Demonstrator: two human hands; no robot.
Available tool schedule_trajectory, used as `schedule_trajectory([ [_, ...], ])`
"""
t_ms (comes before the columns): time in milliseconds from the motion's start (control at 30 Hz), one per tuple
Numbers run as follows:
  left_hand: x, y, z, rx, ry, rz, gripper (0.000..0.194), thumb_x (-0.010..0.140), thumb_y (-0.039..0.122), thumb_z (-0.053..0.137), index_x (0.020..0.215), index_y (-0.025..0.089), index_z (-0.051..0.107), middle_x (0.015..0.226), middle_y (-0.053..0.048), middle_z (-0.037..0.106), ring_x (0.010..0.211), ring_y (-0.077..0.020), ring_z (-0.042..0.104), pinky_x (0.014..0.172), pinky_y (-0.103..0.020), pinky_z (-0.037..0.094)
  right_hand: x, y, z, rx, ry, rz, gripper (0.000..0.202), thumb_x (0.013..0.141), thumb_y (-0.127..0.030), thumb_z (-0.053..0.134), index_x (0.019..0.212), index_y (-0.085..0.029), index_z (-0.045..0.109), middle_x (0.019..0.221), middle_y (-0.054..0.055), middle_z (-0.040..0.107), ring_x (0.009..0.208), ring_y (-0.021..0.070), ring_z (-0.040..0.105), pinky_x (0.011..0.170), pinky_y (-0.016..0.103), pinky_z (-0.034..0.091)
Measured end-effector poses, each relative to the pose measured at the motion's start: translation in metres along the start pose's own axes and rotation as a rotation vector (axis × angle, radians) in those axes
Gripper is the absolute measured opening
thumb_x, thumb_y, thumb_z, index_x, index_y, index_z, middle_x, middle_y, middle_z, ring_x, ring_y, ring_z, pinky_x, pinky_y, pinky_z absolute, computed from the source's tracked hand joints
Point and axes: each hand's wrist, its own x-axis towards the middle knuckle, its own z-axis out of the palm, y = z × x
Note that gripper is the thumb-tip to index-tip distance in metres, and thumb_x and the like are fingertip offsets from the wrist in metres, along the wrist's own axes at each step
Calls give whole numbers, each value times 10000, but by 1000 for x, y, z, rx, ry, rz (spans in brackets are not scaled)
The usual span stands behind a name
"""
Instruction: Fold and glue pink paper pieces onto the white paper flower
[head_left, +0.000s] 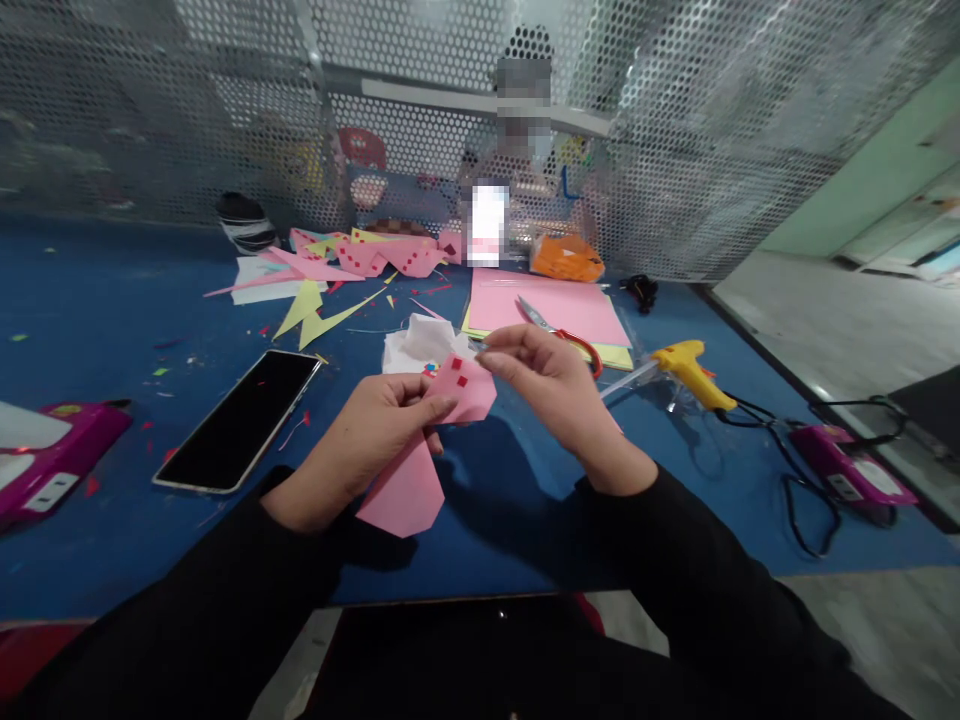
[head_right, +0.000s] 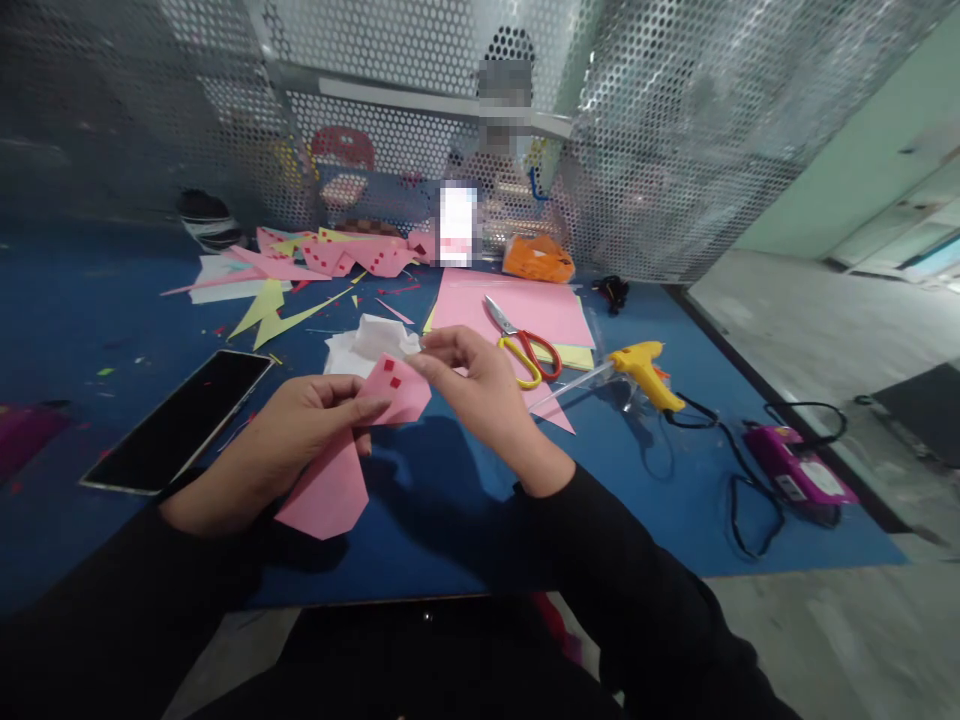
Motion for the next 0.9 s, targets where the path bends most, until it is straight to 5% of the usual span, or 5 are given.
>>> schedule_trajectory([
  [100,1,0,-3,-25,25,-30,354,741,518,741,767,169,689,500,-12,635,364,-97,460,363,-207,324,-1,-3,-49,-305,260,-96,220,841,-373,640,982,-204,639,931,64,719,865,208,676,817,394,508],
  [200,2,-1,-4,-88,51,-36,337,721,494,768,786,173,690,505,-10,634,356,-95,454,357,-207,325,-12,3,-116,-1050,530,13,266,797,-265,620,1045,-176,655,1043,154,691,946,293,656,833,472,453],
  [367,2,-1,-3,-118,62,-32,300,733,463,764,777,175,696,498,-10,623,371,-87,456,377,-198,334,-28,21,-186,-1500,417,325,236,755,-368,664,611,-215,556,765,210,629,779,367,619,668,488,353],
  [600,2,0,-3,-103,82,-26,262,776,439,735,781,178,708,482,-19,618,388,-118,494,388,-222,352,-30,29,-190,-1501,354,380,376,696,-326,688,530,-280,354,589,48,457,634,275,541,627,443,273],
  [900,1,2,-3,-116,70,-22,250,789,421,714,784,172,696,493,-11,625,366,-99,470,385,-215,347,-35,-5,-164,-1260,765,265,161,751,-312,651,625,-305,551,574,89,544,542,234,513,532,406,295],
])
